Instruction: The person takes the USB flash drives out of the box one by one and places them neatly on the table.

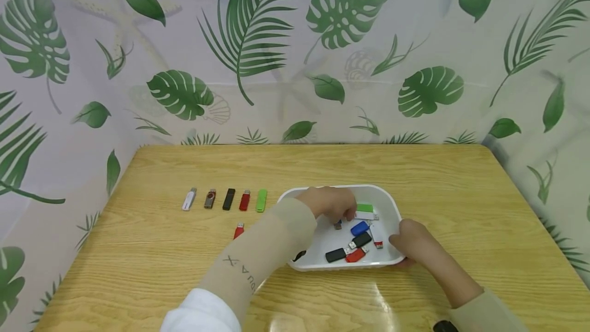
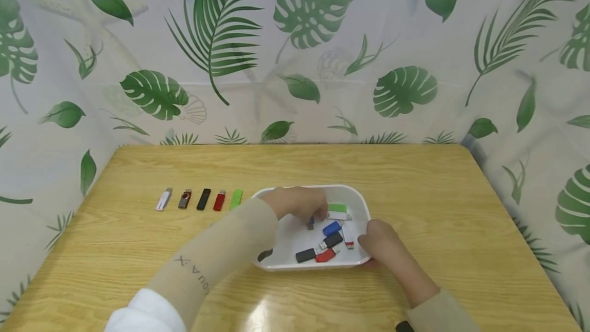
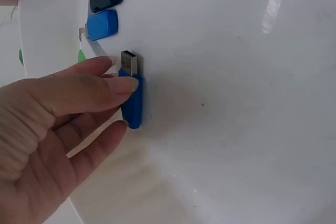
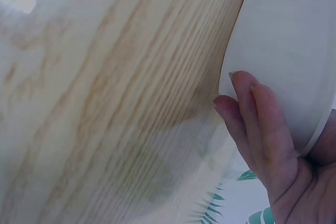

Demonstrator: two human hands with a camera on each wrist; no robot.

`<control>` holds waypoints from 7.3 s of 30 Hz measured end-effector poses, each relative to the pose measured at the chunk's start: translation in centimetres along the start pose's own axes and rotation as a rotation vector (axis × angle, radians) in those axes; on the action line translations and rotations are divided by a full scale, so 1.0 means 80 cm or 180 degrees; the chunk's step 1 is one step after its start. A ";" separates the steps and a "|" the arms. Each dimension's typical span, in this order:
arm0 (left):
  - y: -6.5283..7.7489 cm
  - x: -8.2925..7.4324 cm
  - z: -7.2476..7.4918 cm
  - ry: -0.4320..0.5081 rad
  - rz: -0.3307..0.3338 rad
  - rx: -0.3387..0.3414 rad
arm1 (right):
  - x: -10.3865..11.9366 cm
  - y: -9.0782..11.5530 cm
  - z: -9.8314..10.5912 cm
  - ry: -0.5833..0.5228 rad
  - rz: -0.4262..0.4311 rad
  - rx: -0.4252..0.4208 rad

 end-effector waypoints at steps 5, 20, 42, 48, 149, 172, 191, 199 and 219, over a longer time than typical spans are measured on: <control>0.004 -0.001 -0.006 -0.0188 0.0079 0.0033 | -0.001 -0.001 -0.002 -0.0043 0.0001 0.0005; 0.000 0.000 -0.016 -0.1220 -0.0151 -0.0074 | 0.000 0.000 -0.001 -0.0015 0.0051 0.0010; 0.011 0.005 -0.002 -0.0368 0.0131 0.0173 | 0.005 0.002 0.001 -0.0135 -0.0118 0.0098; 0.030 0.004 0.012 -0.0311 0.0206 0.0115 | 0.004 0.002 0.004 -0.0113 -0.0057 0.0050; 0.242 0.150 -0.104 0.0809 0.2388 -0.1262 | 0.002 0.000 -0.001 0.0181 0.0080 -0.0021; 0.240 0.109 -0.060 0.0858 0.1993 -0.1462 | 0.003 0.001 0.007 0.0057 0.0079 0.0010; 0.208 0.047 -0.020 0.1087 0.1184 -0.1302 | 0.001 0.003 -0.004 -0.0011 0.0046 -0.0022; 0.177 0.031 0.010 0.1024 0.1033 -0.0770 | 0.001 0.000 0.000 0.0032 -0.0003 0.0020; 0.070 -0.006 0.004 0.0552 0.0812 0.0559 | 0.001 -0.001 0.000 0.0088 -0.0013 0.0050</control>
Point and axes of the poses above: each hand's wrist, its own y-axis away from the middle knuckle, its own z-axis out of the back of the hand, x = y × z, the point moved 1 cm from there along -y, towards the middle knuckle, and after that the axes turned 4 degrees about y, right-handed, at the moved point
